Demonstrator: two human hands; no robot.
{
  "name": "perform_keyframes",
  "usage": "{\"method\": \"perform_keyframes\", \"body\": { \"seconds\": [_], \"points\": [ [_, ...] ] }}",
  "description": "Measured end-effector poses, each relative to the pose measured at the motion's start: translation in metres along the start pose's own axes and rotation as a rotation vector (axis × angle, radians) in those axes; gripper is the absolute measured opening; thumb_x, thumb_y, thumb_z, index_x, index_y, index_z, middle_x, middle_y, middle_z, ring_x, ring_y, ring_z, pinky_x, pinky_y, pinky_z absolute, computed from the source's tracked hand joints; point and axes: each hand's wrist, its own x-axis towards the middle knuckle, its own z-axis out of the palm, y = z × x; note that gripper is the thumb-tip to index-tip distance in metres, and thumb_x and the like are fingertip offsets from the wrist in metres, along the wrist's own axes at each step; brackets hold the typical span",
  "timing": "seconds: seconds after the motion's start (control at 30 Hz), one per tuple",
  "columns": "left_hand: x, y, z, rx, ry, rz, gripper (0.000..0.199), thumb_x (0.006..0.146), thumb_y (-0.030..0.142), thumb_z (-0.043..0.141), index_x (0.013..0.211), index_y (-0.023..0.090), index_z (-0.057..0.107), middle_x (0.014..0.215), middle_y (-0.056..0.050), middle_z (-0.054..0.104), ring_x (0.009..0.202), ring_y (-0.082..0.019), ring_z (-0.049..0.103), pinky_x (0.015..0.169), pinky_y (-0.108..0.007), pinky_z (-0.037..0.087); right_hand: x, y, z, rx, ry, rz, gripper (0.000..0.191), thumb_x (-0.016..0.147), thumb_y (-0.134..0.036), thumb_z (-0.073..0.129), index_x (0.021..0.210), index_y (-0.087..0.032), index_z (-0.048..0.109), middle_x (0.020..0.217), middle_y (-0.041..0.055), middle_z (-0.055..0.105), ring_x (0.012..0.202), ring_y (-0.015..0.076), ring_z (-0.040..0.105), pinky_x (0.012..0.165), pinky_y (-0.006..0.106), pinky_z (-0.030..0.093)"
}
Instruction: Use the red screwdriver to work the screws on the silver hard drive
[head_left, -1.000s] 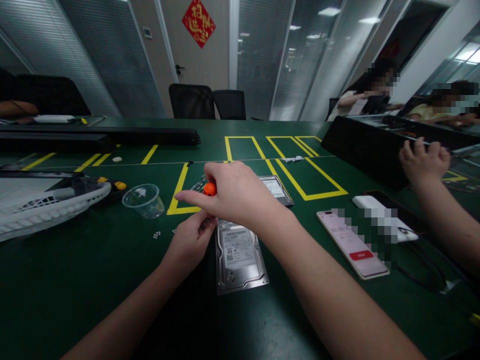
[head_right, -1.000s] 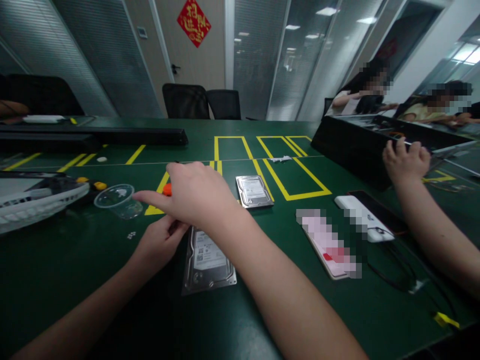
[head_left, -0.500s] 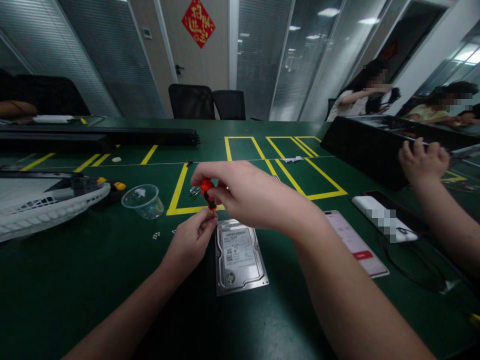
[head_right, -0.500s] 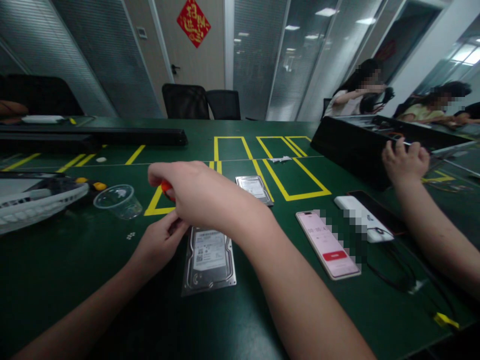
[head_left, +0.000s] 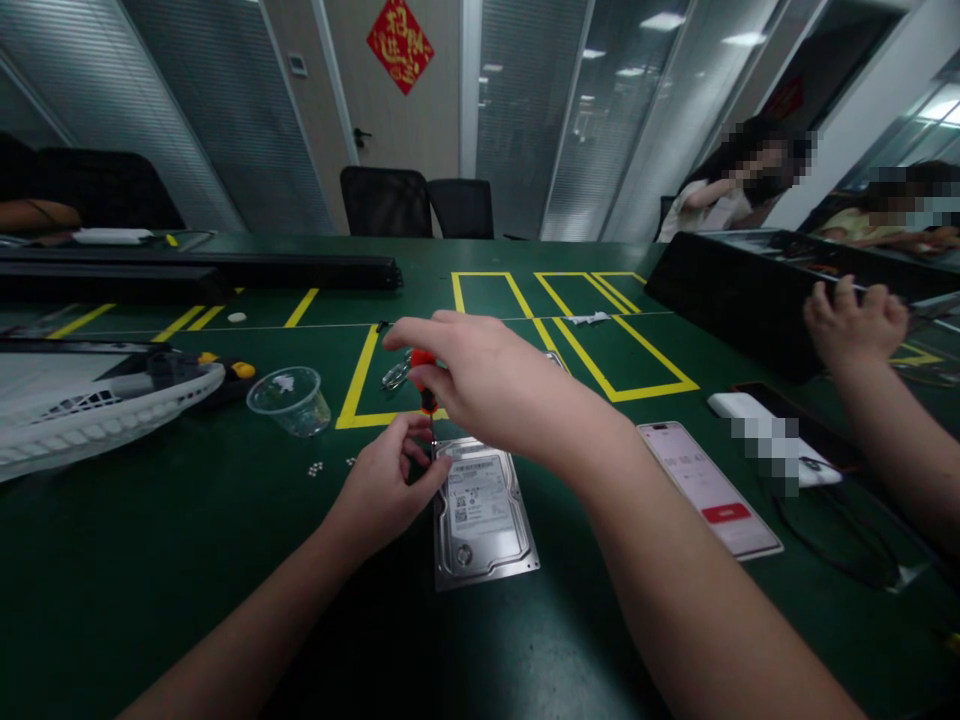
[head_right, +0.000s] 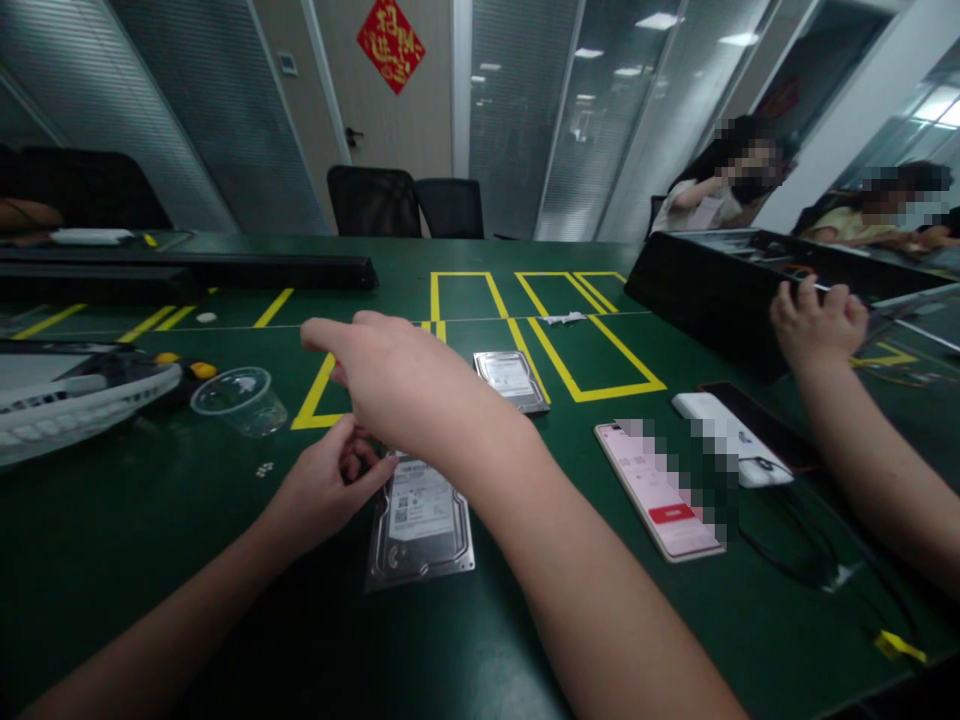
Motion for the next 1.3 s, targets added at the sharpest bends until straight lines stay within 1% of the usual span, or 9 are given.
{"method": "perform_keyframes", "body": {
  "seconds": [0.13,0.3,0.4,0.57,0.73,0.83,0.97,1.17,1.3],
  "points": [
    [-0.001,0.002,-0.002,0.026,-0.015,0.008,0.048,0.087,0.043,0.07,0.124,0.016,0.057,0.097,-0.007,0.07,0.071,-0.018,0.06,0.06,-0.031,0.045,0.001,0.003,0.003,-0.057,0.027,-0.004,0.035,0.106,-0.019,0.049,0.137,-0.023,0.066,0.111,0.0076,0.067,0.095,0.021,0.059,0.076,0.032,0.038],
    [-0.001,0.001,-0.001,0.054,-0.019,0.018,0.052,0.087,0.043,0.07,0.128,0.016,0.056,0.099,-0.007,0.069,0.073,-0.019,0.06,0.062,-0.032,0.046,0.005,0.002,0.003,-0.108,0.019,0.02,0.018,0.107,-0.028,0.057,0.116,-0.02,0.07,0.103,0.0066,0.065,0.086,0.0192,0.055,0.07,0.032,0.033],
    [0.0,0.002,-0.003,0.059,-0.033,0.02,0.056,0.086,0.043,0.071,0.131,0.015,0.055,0.102,-0.008,0.069,0.074,-0.019,0.06,0.062,-0.032,0.046,0.006,-0.002,0.001,-0.096,0.024,0.036,0.018,0.106,-0.033,0.062,0.111,-0.018,0.071,0.098,0.0059,0.063,0.085,0.0188,0.054,0.071,0.032,0.032],
    [-0.003,0.003,-0.008,0.079,-0.047,0.055,0.057,0.087,0.043,0.072,0.134,0.015,0.054,0.104,-0.008,0.068,0.077,-0.02,0.061,0.065,-0.033,0.049,0.008,-0.008,-0.001,-0.049,0.019,0.109,0.016,0.102,-0.031,0.069,0.101,-0.015,0.068,0.1,0.0053,0.062,0.086,0.0168,0.052,0.076,0.031,0.035],
    [-0.006,0.001,-0.009,0.133,-0.005,0.103,0.051,0.089,0.04,0.072,0.132,0.017,0.056,0.103,-0.007,0.067,0.082,-0.021,0.062,0.072,-0.035,0.051,0.008,-0.007,0.004,0.005,0.085,0.106,0.012,0.097,-0.024,0.07,0.091,-0.016,0.063,0.085,0.0005,0.06,0.074,0.0135,0.048,0.07,0.029,0.034],
    [-0.006,0.0,-0.008,0.134,0.003,0.125,0.049,0.088,0.036,0.073,0.13,0.017,0.056,0.104,-0.007,0.066,0.085,-0.021,0.062,0.075,-0.036,0.052,0.009,-0.005,0.008,0.021,0.115,0.088,0.001,0.096,-0.017,0.064,0.095,-0.017,0.064,0.082,-0.0006,0.061,0.072,0.0132,0.049,0.068,0.028,0.032],
    [-0.006,-0.001,-0.007,0.124,0.004,0.132,0.046,0.088,0.035,0.073,0.127,0.017,0.057,0.107,-0.009,0.066,0.089,-0.023,0.063,0.079,-0.037,0.053,0.01,-0.006,0.012,0.033,0.097,0.074,0.003,0.098,-0.019,0.063,0.101,-0.019,0.065,0.084,-0.0007,0.064,0.073,0.0135,0.053,0.067,0.028,0.03],
    [-0.005,-0.001,-0.009,0.058,-0.018,0.112,0.043,0.088,0.034,0.073,0.125,0.017,0.057,0.112,-0.01,0.068,0.093,-0.023,0.063,0.083,-0.038,0.054,0.01,-0.012,0.009,0.077,0.056,0.118,0.014,0.102,-0.032,0.065,0.093,-0.021,0.064,0.081,-0.0009,0.065,0.072,0.014,0.053,0.066,0.028,0.031],
    [-0.004,-0.003,-0.009,0.015,-0.03,0.087,0.042,0.088,0.03,0.071,0.126,0.017,0.058,0.112,-0.01,0.07,0.092,-0.022,0.064,0.083,-0.039,0.054,0.007,-0.015,0.0,0.078,-0.015,0.149,0.015,0.104,-0.022,0.051,0.105,-0.019,0.066,0.089,0.0028,0.069,0.075,0.0156,0.056,0.067,0.029,0.033]
  ]
}}
